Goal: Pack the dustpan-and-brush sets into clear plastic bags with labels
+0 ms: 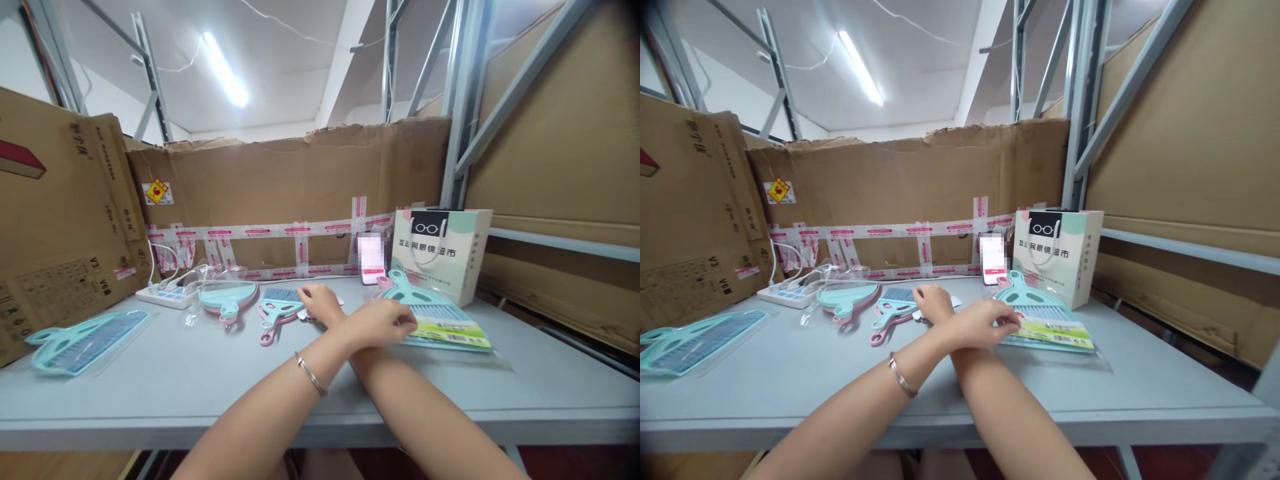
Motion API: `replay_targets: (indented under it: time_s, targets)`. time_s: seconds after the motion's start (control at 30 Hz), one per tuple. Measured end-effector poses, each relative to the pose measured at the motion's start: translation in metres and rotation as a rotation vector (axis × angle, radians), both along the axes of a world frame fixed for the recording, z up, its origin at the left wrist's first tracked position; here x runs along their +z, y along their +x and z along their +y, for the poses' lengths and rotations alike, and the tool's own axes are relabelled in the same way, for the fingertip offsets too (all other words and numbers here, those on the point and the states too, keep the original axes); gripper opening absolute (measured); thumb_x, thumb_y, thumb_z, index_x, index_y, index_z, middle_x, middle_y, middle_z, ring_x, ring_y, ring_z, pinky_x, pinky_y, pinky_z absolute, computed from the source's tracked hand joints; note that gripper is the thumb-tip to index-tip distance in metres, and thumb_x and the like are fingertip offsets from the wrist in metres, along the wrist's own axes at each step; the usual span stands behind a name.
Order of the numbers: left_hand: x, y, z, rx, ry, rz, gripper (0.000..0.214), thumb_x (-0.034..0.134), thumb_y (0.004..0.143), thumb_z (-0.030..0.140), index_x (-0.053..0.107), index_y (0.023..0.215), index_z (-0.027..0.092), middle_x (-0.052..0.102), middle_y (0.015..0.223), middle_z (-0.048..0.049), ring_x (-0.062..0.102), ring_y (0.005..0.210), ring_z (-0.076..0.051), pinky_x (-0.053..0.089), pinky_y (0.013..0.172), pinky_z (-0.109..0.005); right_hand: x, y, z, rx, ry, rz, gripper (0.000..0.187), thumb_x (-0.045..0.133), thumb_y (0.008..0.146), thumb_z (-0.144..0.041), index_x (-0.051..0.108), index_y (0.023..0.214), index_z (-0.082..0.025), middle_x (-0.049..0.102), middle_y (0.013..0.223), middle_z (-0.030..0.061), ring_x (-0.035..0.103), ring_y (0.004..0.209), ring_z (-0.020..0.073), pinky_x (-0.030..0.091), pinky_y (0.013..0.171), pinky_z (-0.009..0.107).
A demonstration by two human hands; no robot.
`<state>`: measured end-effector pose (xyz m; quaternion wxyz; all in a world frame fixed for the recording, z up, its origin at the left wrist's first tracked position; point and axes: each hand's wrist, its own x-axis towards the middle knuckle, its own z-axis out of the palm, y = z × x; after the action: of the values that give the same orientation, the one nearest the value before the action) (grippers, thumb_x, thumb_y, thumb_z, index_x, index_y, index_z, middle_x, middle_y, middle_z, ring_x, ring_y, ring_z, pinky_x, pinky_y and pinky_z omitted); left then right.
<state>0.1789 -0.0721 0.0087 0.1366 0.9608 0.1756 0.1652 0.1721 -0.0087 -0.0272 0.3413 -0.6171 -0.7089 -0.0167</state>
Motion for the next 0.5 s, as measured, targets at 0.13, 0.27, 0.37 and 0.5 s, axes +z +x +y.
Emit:
replay_targets:
  time_s: [0.13, 0.27, 0.37, 0.5]
  targets:
    - [0.008, -0.016, -0.009, 0.111, 0.099, -0.003, 0.030, 0.035, 0.086, 0.023, 0.065, 0.090, 0.019, 0.065, 0.098, -0.0067, 0.057, 0.091, -0.020, 0.044, 0.080, -0.031, 0.004, 0.003, 0.001, -0.082, -0.024, 0.054, 0.036, 0.037, 0.088, -0.034, 0.065, 0.071, -0.019, 0.066, 0.071, 0.0060, 0.050, 0.059, 0.0129, 0.019, 0.051, 0.026]
    - [0.009, -0.004, 0.003, 0.362, 0.007, 0.059, 0.038, 0.041, 0.085, 0.039, 0.059, 0.106, 0.013, 0.059, 0.112, -0.0148, 0.055, 0.102, -0.027, 0.043, 0.086, -0.036, 0.002, -0.001, 0.002, -0.069, -0.047, 0.060, 0.034, 0.042, 0.086, -0.036, 0.065, 0.069, -0.019, 0.066, 0.069, 0.0056, 0.049, 0.057, 0.0124, 0.018, 0.050, 0.026]
    - [0.004, 0.018, 0.013, 0.463, -0.098, 0.187, 0.055, 0.054, 0.076, 0.045, 0.052, 0.116, 0.009, 0.051, 0.123, -0.0210, 0.049, 0.110, -0.034, 0.042, 0.088, -0.043, 0.000, -0.002, 0.001, -0.035, -0.047, 0.045, 0.034, 0.041, 0.086, -0.036, 0.064, 0.066, -0.020, 0.065, 0.068, 0.0045, 0.049, 0.059, 0.0122, 0.019, 0.050, 0.025]
    - [-0.004, 0.042, 0.031, 0.608, -0.230, 0.060, 0.053, 0.063, 0.070, 0.032, 0.053, 0.116, 0.007, 0.052, 0.121, -0.0236, 0.051, 0.111, -0.034, 0.042, 0.089, -0.040, 0.000, 0.005, 0.000, -0.034, -0.052, 0.040, 0.035, 0.040, 0.087, -0.036, 0.063, 0.066, -0.020, 0.064, 0.067, 0.0039, 0.049, 0.058, 0.0121, 0.019, 0.050, 0.025]
